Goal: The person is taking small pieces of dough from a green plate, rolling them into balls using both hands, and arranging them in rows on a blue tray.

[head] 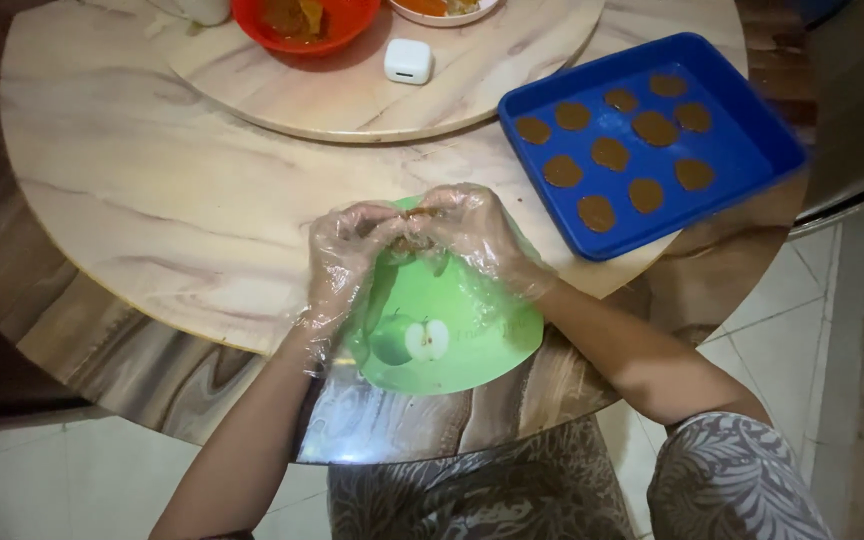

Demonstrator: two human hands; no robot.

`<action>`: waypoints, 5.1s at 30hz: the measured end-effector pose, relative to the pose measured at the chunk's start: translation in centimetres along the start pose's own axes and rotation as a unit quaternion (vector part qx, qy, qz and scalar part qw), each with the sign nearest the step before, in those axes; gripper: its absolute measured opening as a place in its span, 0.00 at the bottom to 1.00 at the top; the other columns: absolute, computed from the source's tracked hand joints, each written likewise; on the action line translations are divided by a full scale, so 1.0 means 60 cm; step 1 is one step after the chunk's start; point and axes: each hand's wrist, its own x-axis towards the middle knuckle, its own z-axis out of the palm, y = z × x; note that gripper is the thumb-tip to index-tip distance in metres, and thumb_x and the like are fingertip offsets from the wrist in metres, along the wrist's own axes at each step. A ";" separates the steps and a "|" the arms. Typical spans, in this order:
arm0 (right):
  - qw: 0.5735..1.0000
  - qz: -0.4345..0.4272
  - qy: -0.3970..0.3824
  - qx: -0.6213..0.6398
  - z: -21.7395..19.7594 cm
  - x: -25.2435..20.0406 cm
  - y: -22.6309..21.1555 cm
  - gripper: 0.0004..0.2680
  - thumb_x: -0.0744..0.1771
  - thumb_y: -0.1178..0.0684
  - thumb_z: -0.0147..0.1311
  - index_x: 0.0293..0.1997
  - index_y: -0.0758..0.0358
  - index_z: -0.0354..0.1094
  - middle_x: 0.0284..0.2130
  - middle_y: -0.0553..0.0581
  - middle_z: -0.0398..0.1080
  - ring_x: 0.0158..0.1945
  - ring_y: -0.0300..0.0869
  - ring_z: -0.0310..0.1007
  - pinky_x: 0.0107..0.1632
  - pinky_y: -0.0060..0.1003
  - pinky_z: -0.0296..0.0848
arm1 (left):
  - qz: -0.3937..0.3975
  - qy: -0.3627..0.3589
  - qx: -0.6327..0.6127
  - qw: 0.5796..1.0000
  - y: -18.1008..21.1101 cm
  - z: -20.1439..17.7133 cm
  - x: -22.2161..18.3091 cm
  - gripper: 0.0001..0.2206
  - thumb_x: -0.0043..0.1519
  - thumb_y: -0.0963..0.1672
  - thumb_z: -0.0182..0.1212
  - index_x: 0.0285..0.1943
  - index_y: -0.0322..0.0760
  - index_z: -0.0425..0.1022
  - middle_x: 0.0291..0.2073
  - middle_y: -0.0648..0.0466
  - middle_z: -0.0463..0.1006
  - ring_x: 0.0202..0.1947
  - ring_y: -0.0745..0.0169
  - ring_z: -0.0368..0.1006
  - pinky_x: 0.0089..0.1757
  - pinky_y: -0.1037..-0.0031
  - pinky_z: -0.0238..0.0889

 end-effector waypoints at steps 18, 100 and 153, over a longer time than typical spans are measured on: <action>0.995 -0.078 0.027 0.052 -0.002 0.001 0.026 0.13 0.62 0.65 0.67 0.49 0.76 0.72 0.33 0.67 0.76 0.28 0.46 0.81 0.24 0.40 0.84 | -0.096 0.114 -0.252 0.956 -0.009 0.021 0.001 0.13 0.52 0.37 0.75 0.44 0.22 0.80 0.35 0.40 0.82 0.32 0.52 0.80 0.31 0.65 0.80; 0.755 0.128 0.424 -0.484 -0.472 -0.042 -0.011 0.06 0.66 0.62 0.59 0.31 0.54 0.74 0.33 0.56 0.78 0.36 0.48 0.79 0.34 0.52 0.76 | -0.160 -0.095 -0.189 0.964 0.005 -0.008 -0.004 0.09 0.60 0.39 0.67 0.43 0.20 0.79 0.28 0.39 0.79 0.26 0.59 0.74 0.26 0.82 0.65; 0.735 0.305 0.382 -0.469 -0.440 -0.027 -0.077 0.08 0.68 0.61 0.53 0.49 0.59 0.76 0.49 0.68 0.74 0.54 0.65 0.72 0.50 0.64 0.70 | -0.186 -0.107 -0.248 0.945 -0.005 -0.008 0.005 0.03 0.59 0.35 0.65 0.38 0.21 0.79 0.36 0.35 0.80 0.27 0.57 0.72 0.28 0.78 0.63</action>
